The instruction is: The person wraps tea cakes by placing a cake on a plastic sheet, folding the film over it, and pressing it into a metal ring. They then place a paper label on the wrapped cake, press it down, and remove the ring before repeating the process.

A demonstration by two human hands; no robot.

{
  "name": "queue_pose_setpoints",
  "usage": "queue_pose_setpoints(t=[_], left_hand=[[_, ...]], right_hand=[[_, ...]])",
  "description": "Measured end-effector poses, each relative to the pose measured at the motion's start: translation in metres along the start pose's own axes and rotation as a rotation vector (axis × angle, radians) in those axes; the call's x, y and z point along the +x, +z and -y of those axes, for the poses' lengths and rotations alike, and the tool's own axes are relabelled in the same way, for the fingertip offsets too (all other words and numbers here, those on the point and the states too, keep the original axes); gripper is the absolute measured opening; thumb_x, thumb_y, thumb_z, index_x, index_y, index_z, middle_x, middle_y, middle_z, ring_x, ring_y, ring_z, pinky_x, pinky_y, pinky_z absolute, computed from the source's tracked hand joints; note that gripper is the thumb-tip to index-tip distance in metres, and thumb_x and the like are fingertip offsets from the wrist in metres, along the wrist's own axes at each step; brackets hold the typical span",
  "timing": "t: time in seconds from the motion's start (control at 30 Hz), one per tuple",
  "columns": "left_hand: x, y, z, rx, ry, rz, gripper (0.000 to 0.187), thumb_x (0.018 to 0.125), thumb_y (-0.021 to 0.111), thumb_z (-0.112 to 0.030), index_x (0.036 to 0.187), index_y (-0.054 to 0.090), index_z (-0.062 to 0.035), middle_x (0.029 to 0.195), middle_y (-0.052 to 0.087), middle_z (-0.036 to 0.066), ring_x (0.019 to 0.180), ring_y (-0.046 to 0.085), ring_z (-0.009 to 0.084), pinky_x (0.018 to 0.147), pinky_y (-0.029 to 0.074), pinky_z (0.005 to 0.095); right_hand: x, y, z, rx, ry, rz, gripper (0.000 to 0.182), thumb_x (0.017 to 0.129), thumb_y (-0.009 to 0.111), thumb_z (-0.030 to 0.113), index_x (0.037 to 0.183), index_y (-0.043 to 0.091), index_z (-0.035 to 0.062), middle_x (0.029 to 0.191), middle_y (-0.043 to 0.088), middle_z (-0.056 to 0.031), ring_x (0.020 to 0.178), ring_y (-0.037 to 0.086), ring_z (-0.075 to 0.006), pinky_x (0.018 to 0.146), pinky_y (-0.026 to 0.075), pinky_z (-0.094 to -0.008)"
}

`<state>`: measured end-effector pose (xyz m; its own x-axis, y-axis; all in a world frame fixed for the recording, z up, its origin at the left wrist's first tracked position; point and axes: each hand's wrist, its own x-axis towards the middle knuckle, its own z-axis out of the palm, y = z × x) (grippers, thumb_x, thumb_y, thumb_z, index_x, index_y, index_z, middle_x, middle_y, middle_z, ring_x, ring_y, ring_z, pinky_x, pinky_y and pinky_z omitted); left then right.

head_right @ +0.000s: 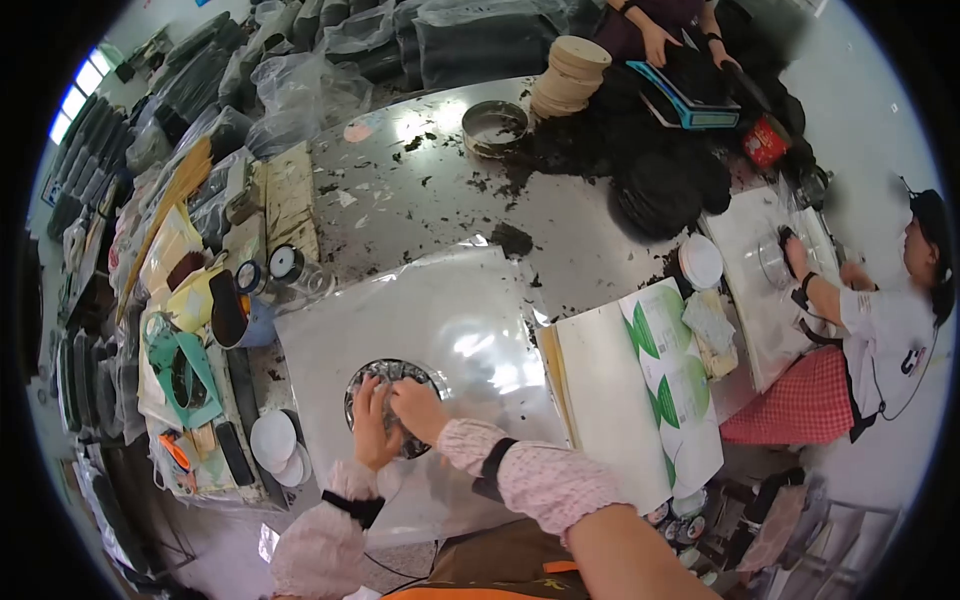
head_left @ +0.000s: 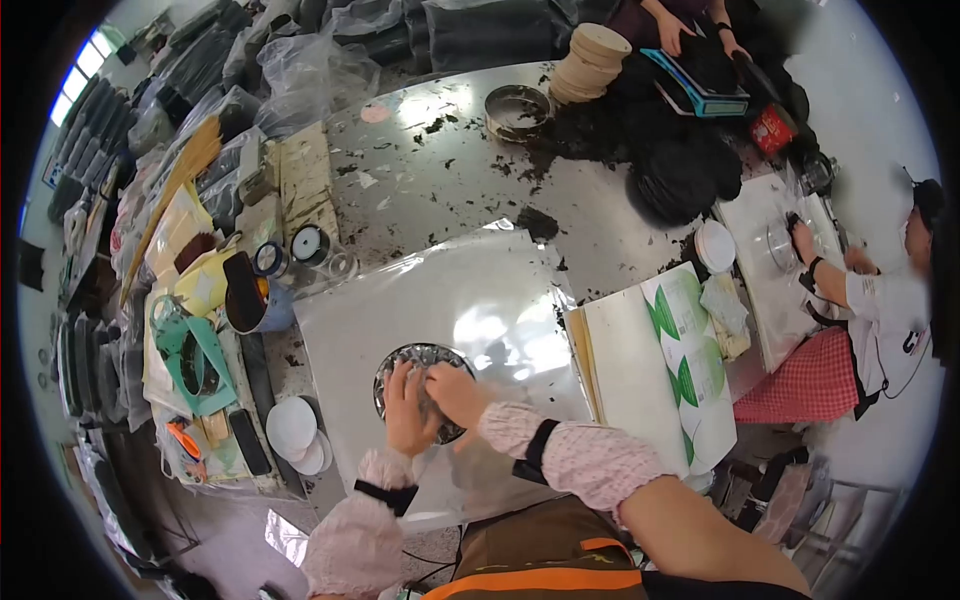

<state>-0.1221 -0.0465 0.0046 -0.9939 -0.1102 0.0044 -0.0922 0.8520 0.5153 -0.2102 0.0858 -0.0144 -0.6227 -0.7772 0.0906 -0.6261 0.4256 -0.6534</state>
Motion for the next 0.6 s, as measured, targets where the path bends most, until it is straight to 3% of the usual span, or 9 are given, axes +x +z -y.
queue_pose_setpoints(t=[0.07,0.1,0.17,0.27,0.3,0.33,0.4,0.53,0.6], left_hand=[[-0.013,0.006,-0.018,0.138,0.006,0.080,0.075,0.082,0.066,-0.022,0.146,0.037,0.0039,0.155,0.031,0.023,0.147,0.023,0.0402,0.119,0.016,0.0536],[-0.012,0.015,-0.010,0.247,0.008,0.167,0.086,0.087,0.063,-0.036,0.150,0.025,0.0071,0.160,0.020,0.024,0.151,0.013,0.0390,0.121,0.008,0.0529],[-0.011,0.020,-0.003,0.262,-0.010,0.199,0.089,0.086,0.065,-0.038,0.151,0.024,0.0073,0.160,0.020,0.025,0.150,0.013,0.0393,0.121,0.008,0.0534],[-0.008,0.024,-0.011,0.263,-0.015,0.202,0.091,0.086,0.065,-0.039,0.151,0.022,0.0082,0.160,0.019,0.025,0.150,0.012,0.0396,0.121,0.007,0.0540],[-0.008,0.022,-0.010,0.272,-0.015,0.193,0.092,0.086,0.065,-0.039,0.151,0.021,0.0086,0.160,0.019,0.025,0.150,0.012,0.0397,0.120,0.007,0.0542],[-0.007,0.020,-0.011,0.273,-0.010,0.195,0.092,0.086,0.065,-0.039,0.151,0.021,0.0087,0.160,0.018,0.025,0.150,0.011,0.0396,0.120,0.007,0.0541],[-0.007,0.020,-0.013,0.274,-0.018,0.192,0.091,0.087,0.064,-0.038,0.151,0.020,0.0091,0.160,0.018,0.025,0.151,0.011,0.0394,0.120,0.007,0.0538],[-0.010,0.021,-0.012,0.310,0.013,0.177,0.091,0.088,0.063,-0.038,0.151,0.019,0.0094,0.161,0.017,0.025,0.151,0.010,0.0396,0.120,0.007,0.0535],[-0.013,0.021,-0.011,0.308,0.022,0.168,0.089,0.089,0.062,-0.037,0.151,0.019,0.0092,0.161,0.017,0.025,0.150,0.011,0.0397,0.120,0.007,0.0531]], right_hand=[[-0.003,0.002,-0.010,0.088,-0.140,-0.158,0.021,0.080,0.059,0.011,0.096,0.066,-0.0005,0.097,0.064,-0.0114,0.092,0.061,-0.0308,0.083,0.053,-0.0377],[-0.009,0.005,-0.018,0.144,-0.194,-0.183,0.024,0.078,0.062,0.013,0.098,0.066,-0.0010,0.098,0.063,-0.0113,0.093,0.060,-0.0308,0.084,0.053,-0.0379],[-0.038,-0.034,-0.032,0.152,-0.259,-0.302,0.023,0.077,0.064,0.014,0.096,0.066,0.0008,0.093,0.062,-0.0117,0.090,0.060,-0.0320,0.080,0.052,-0.0392],[-0.140,-0.075,-0.110,-0.050,0.502,-0.448,0.015,0.082,0.059,0.009,0.096,0.058,0.0044,0.093,0.060,-0.0142,0.088,0.058,-0.0350,0.073,0.046,-0.0477],[-0.184,-0.097,-0.136,-0.173,0.748,-0.473,0.022,0.080,0.059,0.008,0.102,0.056,0.0028,0.101,0.059,-0.0183,0.096,0.057,-0.0388,0.081,0.046,-0.0513],[-0.251,-0.093,-0.187,-0.538,0.680,-0.539,0.026,0.081,0.059,0.008,0.105,0.055,-0.0024,0.119,0.056,-0.0259,0.114,0.053,-0.0430,0.097,0.044,-0.0505],[-0.330,-0.122,-0.208,-0.682,0.939,-0.406,0.033,0.083,0.057,0.006,0.111,0.053,-0.0093,0.138,0.044,-0.0323,0.131,0.041,-0.0469,0.112,0.034,-0.0488],[-0.358,-0.141,-0.220,-0.866,0.900,-0.258,0.033,0.093,0.060,0.018,0.115,0.052,-0.0050,0.141,0.045,-0.0315,0.130,0.047,-0.0411,0.103,0.044,-0.0451],[-0.374,-0.143,-0.237,-0.621,0.971,-0.310,0.032,0.093,0.060,0.017,0.114,0.052,-0.0048,0.142,0.043,-0.0320,0.130,0.046,-0.0439,0.103,0.044,-0.0454]])
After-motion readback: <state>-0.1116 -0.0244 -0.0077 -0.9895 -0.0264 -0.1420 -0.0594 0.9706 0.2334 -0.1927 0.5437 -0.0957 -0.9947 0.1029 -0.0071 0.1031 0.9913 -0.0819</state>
